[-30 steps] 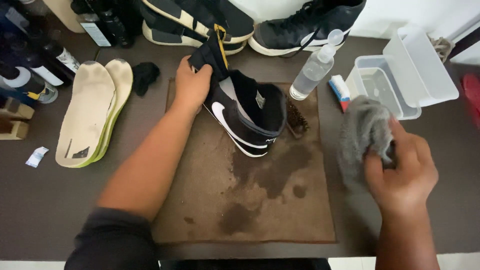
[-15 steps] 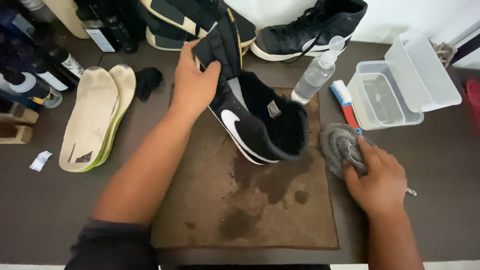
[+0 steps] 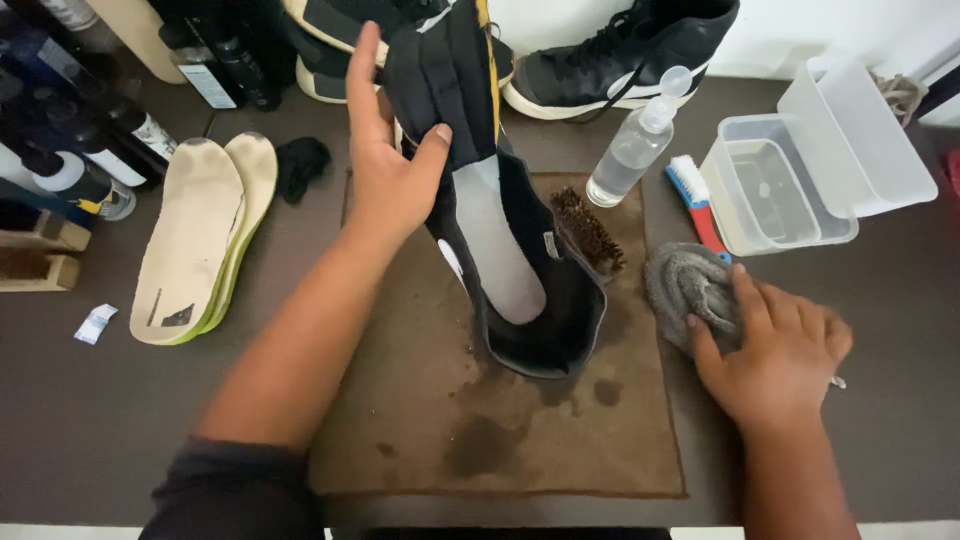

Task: The person cleans the interior of a black high-top sneaker using a brush and a cloth, then wipes the exterior. They place the shoe aside and repeat the interior cleaning on a second black high-top sneaker, finishing by adjusting the tongue and laces.

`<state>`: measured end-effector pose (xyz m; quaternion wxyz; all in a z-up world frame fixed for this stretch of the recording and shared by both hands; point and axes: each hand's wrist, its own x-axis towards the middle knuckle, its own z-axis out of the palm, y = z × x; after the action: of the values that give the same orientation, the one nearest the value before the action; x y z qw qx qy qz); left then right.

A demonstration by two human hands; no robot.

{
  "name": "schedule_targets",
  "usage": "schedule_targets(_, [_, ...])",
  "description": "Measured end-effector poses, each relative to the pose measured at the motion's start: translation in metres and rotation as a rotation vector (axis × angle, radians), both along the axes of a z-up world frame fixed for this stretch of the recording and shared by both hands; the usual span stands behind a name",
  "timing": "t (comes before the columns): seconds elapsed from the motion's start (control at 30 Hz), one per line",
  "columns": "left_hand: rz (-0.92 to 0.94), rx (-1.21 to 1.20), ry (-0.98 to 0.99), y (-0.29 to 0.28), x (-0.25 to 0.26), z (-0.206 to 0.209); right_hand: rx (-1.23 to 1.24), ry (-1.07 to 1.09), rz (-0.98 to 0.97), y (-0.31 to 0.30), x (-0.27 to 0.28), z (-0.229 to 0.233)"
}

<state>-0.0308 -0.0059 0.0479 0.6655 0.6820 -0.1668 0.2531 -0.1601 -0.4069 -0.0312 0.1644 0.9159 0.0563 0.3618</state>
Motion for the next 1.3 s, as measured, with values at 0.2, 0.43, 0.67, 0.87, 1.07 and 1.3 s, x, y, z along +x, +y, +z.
schedule_targets(0.2, [0.025, -0.039, -0.017, 0.003, 0.009, -0.018, 0.206, 0.11, 0.431, 0.036, -0.008, 0.033])
schedule_targets(0.43, [0.012, 0.019, -0.141, 0.002, 0.002, -0.012, 0.428, 0.507, 0.579, 0.104, 0.0, 0.056])
schedule_targets(0.67, [-0.009, 0.027, -0.193, 0.001, 0.005, -0.015, 0.759, 0.576, 0.718, 0.15, 0.022, 0.014])
schedule_targets(0.87, [0.012, 0.057, -0.109, 0.001, 0.002, -0.012, 1.167, 0.436, 0.608, 0.158, 0.021, -0.018])
schedule_targets(1.07, [0.017, 0.547, -0.456, 0.012, 0.006, -0.003, 1.102, 0.359, 0.788, 0.155, 0.028, -0.018])
schedule_targets(1.3, [-0.439, 0.896, -0.401, 0.007, -0.017, 0.04, 1.1, 0.362, 0.823, 0.151, 0.03, -0.019])
